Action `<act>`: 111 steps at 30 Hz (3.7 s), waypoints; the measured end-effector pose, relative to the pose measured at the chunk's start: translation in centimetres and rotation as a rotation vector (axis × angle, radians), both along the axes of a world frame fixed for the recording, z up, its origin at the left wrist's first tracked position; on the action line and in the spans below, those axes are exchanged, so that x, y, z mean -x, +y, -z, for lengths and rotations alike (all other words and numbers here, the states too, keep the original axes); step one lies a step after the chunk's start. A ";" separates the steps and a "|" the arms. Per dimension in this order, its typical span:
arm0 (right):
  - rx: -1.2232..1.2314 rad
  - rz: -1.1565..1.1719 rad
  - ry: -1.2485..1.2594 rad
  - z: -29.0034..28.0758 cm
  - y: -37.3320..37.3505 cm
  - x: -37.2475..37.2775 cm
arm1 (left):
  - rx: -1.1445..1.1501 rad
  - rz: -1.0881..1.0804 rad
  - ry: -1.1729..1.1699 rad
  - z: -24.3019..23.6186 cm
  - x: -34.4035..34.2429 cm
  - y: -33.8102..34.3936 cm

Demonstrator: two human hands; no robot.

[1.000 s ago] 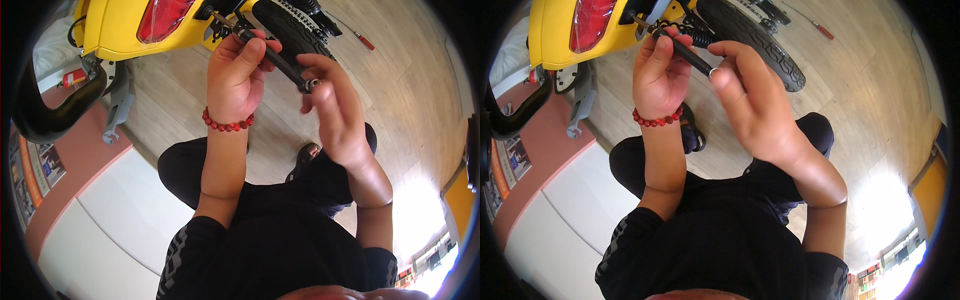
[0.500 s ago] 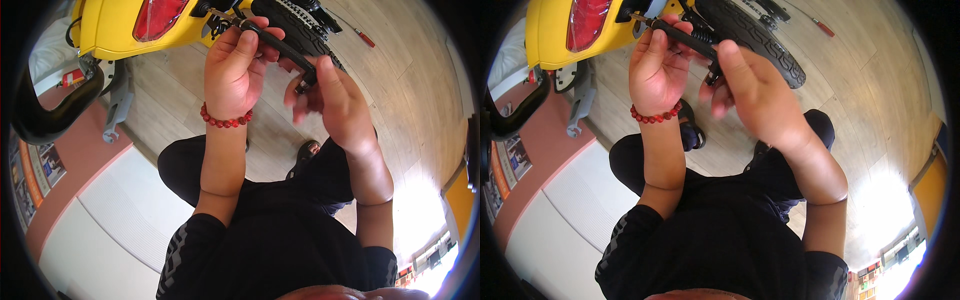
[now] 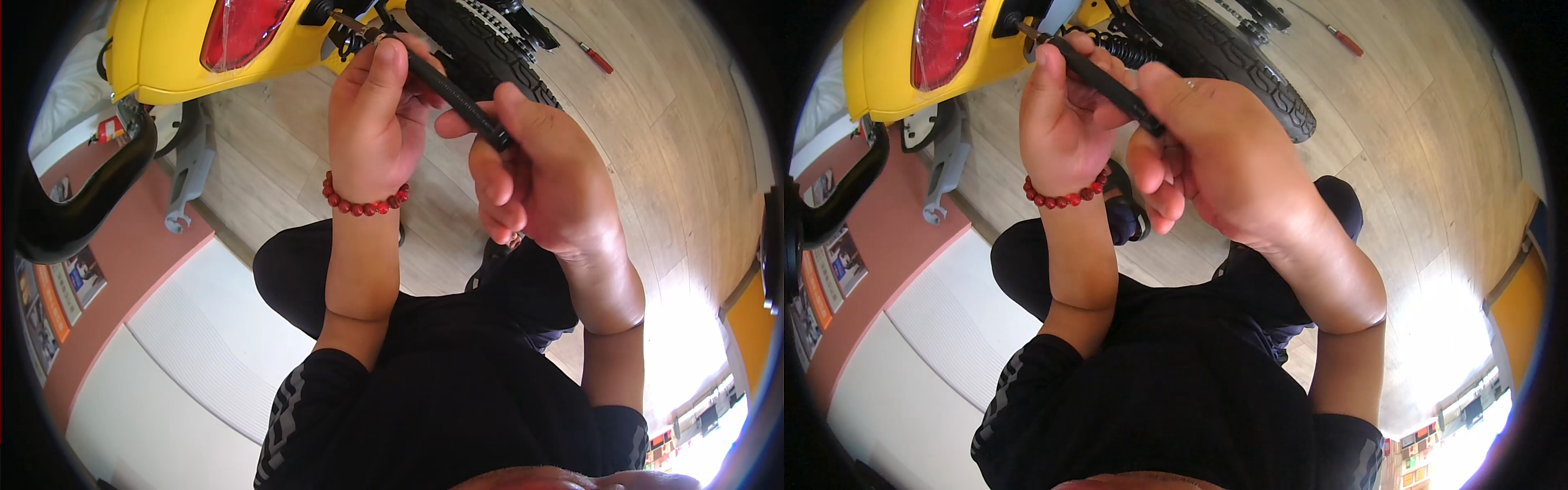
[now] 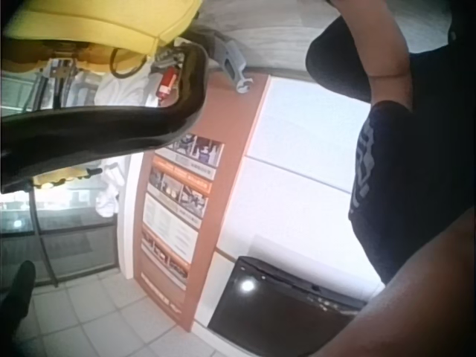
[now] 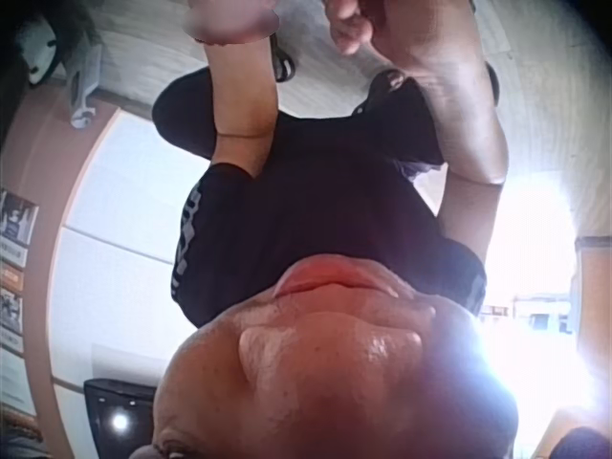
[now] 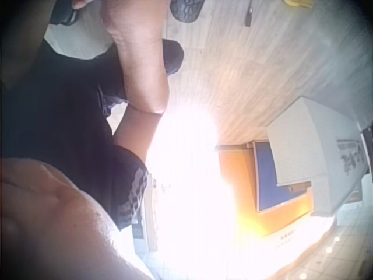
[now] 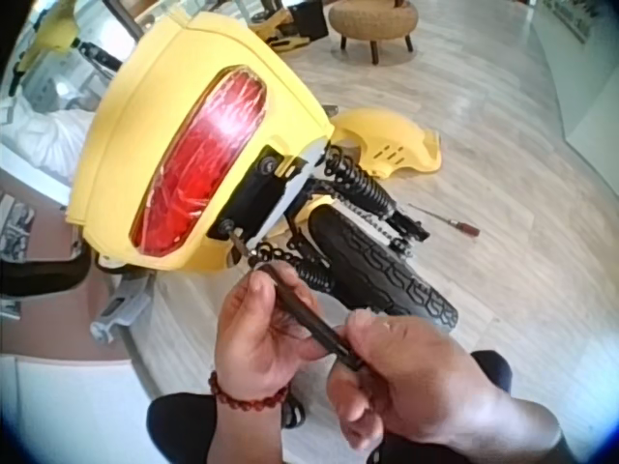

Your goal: Repairing and assembling plastic panels on a yellow motorcycle using a screwdriver.

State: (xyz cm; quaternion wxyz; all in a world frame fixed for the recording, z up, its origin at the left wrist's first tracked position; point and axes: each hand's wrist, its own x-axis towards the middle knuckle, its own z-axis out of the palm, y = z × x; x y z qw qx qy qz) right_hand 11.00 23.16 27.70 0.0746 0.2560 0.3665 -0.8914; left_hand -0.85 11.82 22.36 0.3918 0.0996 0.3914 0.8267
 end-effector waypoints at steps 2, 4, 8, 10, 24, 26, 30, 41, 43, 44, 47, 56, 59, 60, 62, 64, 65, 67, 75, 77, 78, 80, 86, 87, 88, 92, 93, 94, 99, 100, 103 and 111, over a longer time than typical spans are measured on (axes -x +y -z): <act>0.369 0.067 0.007 0.8 0.6 0.0 | 0.008 -0.004 0.007 -0.4 -0.3 0.3; 0.327 0.039 0.019 1.1 1.0 -0.1 | 0.015 -0.007 0.012 -0.3 -0.4 0.6; -1.130 0.289 0.221 1.9 -0.4 0.3 | -0.017 -0.085 0.065 0.1 -0.1 0.7; -1.458 0.138 0.260 1.2 -0.5 0.0 | -0.036 -0.097 0.052 0.2 -0.1 0.6; 0.259 0.088 0.098 1.3 -1.4 0.2 | -0.048 0.024 -0.001 0.2 0.1 -0.1; -0.499 0.135 0.131 1.9 -1.5 0.4 | -0.007 -0.046 0.017 0.4 0.1 0.1; -1.799 0.005 0.284 1.8 -1.9 0.3 | -0.012 -0.051 0.004 0.2 0.2 -0.2; -2.330 -0.081 0.215 3.4 -1.9 1.1 | 0.022 -0.049 -0.024 0.2 -0.2 -0.1; -2.307 -0.080 0.235 3.3 -1.8 1.1 | 0.041 -0.056 -0.033 0.1 -0.3 -0.1; -2.262 -0.082 0.252 3.3 -1.7 1.0 | 0.061 -0.064 -0.040 0.1 -0.3 -0.2; -2.195 -0.090 0.272 3.2 -1.7 1.0 | 0.094 -0.054 -0.016 -0.1 -0.3 -0.2; -1.457 -0.009 0.336 2.4 -1.2 0.6 | 0.214 -0.167 -0.002 -1.2 -0.5 0.1; -1.126 0.049 0.296 1.9 -1.4 0.9 | 0.199 -0.130 0.018 -0.9 -0.3 -0.3; -0.945 0.059 0.223 1.7 -1.5 1.1 | 0.157 -0.079 0.028 -1.0 -0.1 -0.2; -0.863 0.199 0.237 2.8 -2.2 1.4 | 0.159 -0.054 0.044 -0.8 0.1 -0.4; -0.834 0.221 0.247 2.8 -2.3 1.3 | 0.168 -0.074 0.042 -0.7 0.1 -0.7; -0.810 0.223 0.258 2.7 -2.4 1.3 | 0.177 -0.058 0.049 -0.8 0.2 -0.7; -0.762 0.232 0.257 2.8 -2.3 1.6 | 0.158 -0.069 0.003 -0.9 0.2 -0.7; -0.501 0.201 0.205 2.4 -2.0 2.5 | 0.162 -0.049 -0.016 -1.2 1.4 -0.5; -0.533 0.203 0.189 2.5 -2.7 2.2 | 0.158 -0.017 -0.049 -1.1 1.1 -1.3; -0.530 0.211 0.184 3.0 -3.2 2.1 | 0.162 -0.009 -0.051 -1.1 0.9 -1.6; -0.703 0.306 0.300 3.5 -3.3 2.4 | 0.185 -0.010 -0.039 -1.5 0.8 -1.4; -0.716 0.068 0.280 2.8 -2.6 1.9 | 0.207 0.029 -0.031 -1.9 1.5 -2.1; -0.703 0.080 0.280 3.0 -2.5 1.9 | 0.232 0.013 -0.018 -1.9 1.5 -2.1; -0.720 0.023 0.268 3.2 -2.4 2.0 | 0.202 0.048 -0.007 -1.7 1.6 -2.2; -0.820 -0.065 0.205 3.2 -1.9 2.3 | 0.206 0.064 -0.013 -1.5 1.7 -2.2; -0.815 -0.064 0.209 3.4 -2.0 2.4 | 0.197 0.073 -0.005 -1.6 1.7 -2.0; -0.833 -0.027 0.230 3.7 -2.1 2.5 | 0.187 0.083 0.001 -1.5 1.6 -1.9; -0.832 0.052 0.240 4.2 -2.4 2.9 | 0.201 0.071 0.072 -1.3 1.8 -1.8; -0.797 0.073 0.276 4.1 -2.3 2.9 | 0.199 0.093 0.110 -1.3 1.9 -2.0; -0.649 0.051 0.252 3.1 -1.8 2.6 | 0.155 0.066 0.061 -1.0 2.2 -2.3; -0.320 -0.028 0.137 2.4 -1.3 2.5 | 0.261 0.043 0.079 -2.5 1.6 -1.4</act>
